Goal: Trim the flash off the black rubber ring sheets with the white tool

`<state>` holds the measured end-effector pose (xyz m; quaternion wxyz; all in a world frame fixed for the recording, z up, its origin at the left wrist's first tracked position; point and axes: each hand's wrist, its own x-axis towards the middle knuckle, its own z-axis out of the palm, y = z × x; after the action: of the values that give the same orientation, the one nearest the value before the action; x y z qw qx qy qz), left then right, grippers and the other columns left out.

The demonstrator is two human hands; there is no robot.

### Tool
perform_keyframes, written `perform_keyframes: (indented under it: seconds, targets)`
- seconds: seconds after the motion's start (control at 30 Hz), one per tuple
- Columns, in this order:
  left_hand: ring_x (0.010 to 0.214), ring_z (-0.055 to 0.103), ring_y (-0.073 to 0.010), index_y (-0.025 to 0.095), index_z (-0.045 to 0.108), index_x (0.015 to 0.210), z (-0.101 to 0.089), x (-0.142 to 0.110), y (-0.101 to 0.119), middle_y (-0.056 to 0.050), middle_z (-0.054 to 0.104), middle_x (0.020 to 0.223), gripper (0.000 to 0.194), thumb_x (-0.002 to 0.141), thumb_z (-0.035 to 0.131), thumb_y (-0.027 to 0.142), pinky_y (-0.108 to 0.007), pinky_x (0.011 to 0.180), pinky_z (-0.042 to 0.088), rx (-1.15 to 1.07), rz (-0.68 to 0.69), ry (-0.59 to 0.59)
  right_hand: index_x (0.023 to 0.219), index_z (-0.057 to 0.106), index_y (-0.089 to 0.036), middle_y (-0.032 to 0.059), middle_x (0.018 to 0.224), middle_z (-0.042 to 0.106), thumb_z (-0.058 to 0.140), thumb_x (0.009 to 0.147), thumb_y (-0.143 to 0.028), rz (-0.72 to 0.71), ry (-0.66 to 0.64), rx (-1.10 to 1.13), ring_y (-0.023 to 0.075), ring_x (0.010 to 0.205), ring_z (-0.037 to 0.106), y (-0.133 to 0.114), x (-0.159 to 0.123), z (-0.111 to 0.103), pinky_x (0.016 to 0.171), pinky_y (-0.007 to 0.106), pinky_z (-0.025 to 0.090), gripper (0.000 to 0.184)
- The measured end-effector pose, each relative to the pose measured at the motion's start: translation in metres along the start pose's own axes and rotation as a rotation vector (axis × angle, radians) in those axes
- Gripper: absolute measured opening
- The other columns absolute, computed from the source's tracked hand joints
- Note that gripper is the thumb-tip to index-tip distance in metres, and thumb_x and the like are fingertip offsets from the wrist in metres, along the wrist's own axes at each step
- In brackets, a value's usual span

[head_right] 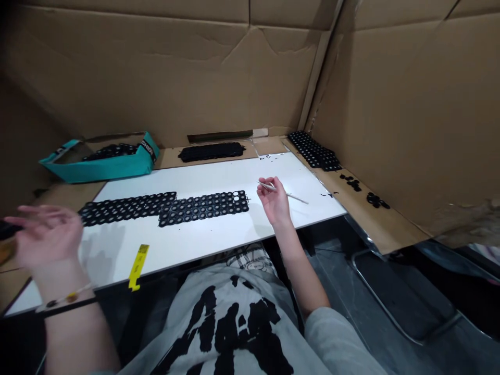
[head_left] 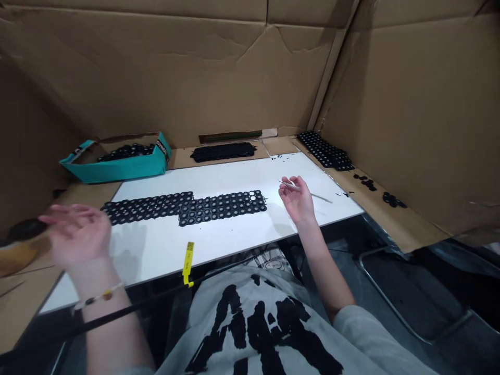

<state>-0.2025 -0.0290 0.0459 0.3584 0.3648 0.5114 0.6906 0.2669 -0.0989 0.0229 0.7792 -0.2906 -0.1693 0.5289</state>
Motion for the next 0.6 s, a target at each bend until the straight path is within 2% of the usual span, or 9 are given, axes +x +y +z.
perform_keyframes:
  seconds: [0.03,0.07,0.17,0.2,0.3,0.37,0.4,0.47,0.6]
  targets:
    - [0.151,0.021,-0.0131,0.049,0.051,0.123,0.014,-0.004,-0.001,0.036,0.02,0.157,0.049,0.077,0.054,0.065,-0.036,0.097,0.052,-0.041,-0.003,-0.038,0.079,0.06,-0.023,0.0023,0.091,0.071,0.063,0.087,-0.04,-0.004,-0.016,-0.023,0.0118,0.073,0.065,0.0,0.001,0.0,0.07,0.026,0.057,0.019]
    - [0.147,0.032,-0.0157,0.047,0.055,0.117,0.033,-0.009,-0.002,0.033,0.03,0.156,0.045,0.075,0.063,0.061,-0.034,0.092,0.052,-0.109,-0.008,-0.066,0.081,0.061,-0.023,0.0028,0.094,0.071,0.062,0.087,-0.043,-0.008,-0.038,-0.054,0.0121,0.073,0.064,0.0,0.002,0.001,0.07,0.026,0.057,0.021]
    - [0.113,0.061,-0.0183,0.041,0.058,0.121,0.105,-0.032,-0.006,0.011,0.06,0.14,0.058,0.068,0.081,0.039,-0.031,0.083,0.052,-0.098,-0.128,-0.417,0.082,0.064,-0.022,0.0026,0.086,0.068,0.059,0.086,-0.053,-0.036,-0.111,-0.183,0.0116,0.065,0.06,0.002,0.011,0.001,0.063,0.026,0.053,0.032]
    - [0.104,0.064,-0.0204,0.037,0.057,0.126,0.13,-0.041,-0.01,0.003,0.066,0.132,0.061,0.069,0.08,0.043,-0.034,0.082,0.052,0.009,-0.109,-0.527,0.082,0.065,-0.022,0.0019,0.079,0.065,0.058,0.086,-0.056,-0.049,-0.123,-0.239,0.0109,0.06,0.058,0.003,0.016,0.0,0.059,0.025,0.05,0.036]
    - [0.106,0.064,-0.0286,0.022,0.066,0.122,0.194,-0.067,-0.035,-0.01,0.07,0.12,0.053,0.077,0.07,0.05,-0.039,0.089,0.05,0.547,0.153,-0.967,0.078,0.067,-0.019,-0.0003,0.059,0.054,0.054,0.084,-0.064,-0.035,-0.144,-0.455,0.0101,0.049,0.048,0.008,0.034,-0.002,0.05,0.024,0.04,0.047]
    - [0.115,0.061,-0.0328,0.018,0.07,0.118,0.226,-0.078,-0.056,-0.014,0.071,0.119,0.05,0.079,0.069,0.049,-0.041,0.099,0.045,0.855,0.397,-1.148,0.078,0.069,-0.018,-0.0013,0.05,0.049,0.052,0.083,-0.067,0.022,-0.167,-0.603,0.0105,0.046,0.045,0.011,0.046,-0.003,0.048,0.024,0.037,0.052]
    - [0.117,0.059,-0.0346,0.015,0.07,0.119,0.238,-0.081,-0.065,-0.016,0.07,0.121,0.051,0.08,0.068,0.048,-0.042,0.101,0.043,0.977,0.493,-1.166,0.08,0.07,-0.017,-0.0015,0.049,0.05,0.054,0.082,-0.065,0.043,-0.179,-0.66,0.0105,0.046,0.045,0.013,0.051,-0.004,0.049,0.024,0.037,0.05]
    - [0.116,0.061,-0.035,0.011,0.068,0.124,0.255,-0.082,-0.079,-0.018,0.07,0.121,0.056,0.08,0.068,0.046,-0.04,0.1,0.044,1.132,0.556,-1.18,0.087,0.071,-0.017,-0.0002,0.056,0.058,0.061,0.079,-0.058,0.052,-0.195,-0.749,0.0106,0.05,0.05,0.015,0.061,-0.006,0.053,0.024,0.04,0.043]
    - [0.106,0.065,-0.0336,0.012,0.07,0.119,0.269,-0.073,-0.084,-0.016,0.072,0.114,0.059,0.072,0.075,0.047,-0.034,0.089,0.047,1.219,0.439,-1.197,0.102,0.071,-0.019,0.0043,0.087,0.07,0.064,0.077,-0.041,0.013,-0.256,-0.973,0.0132,0.066,0.061,0.016,0.08,-0.011,0.062,0.026,0.046,0.034]
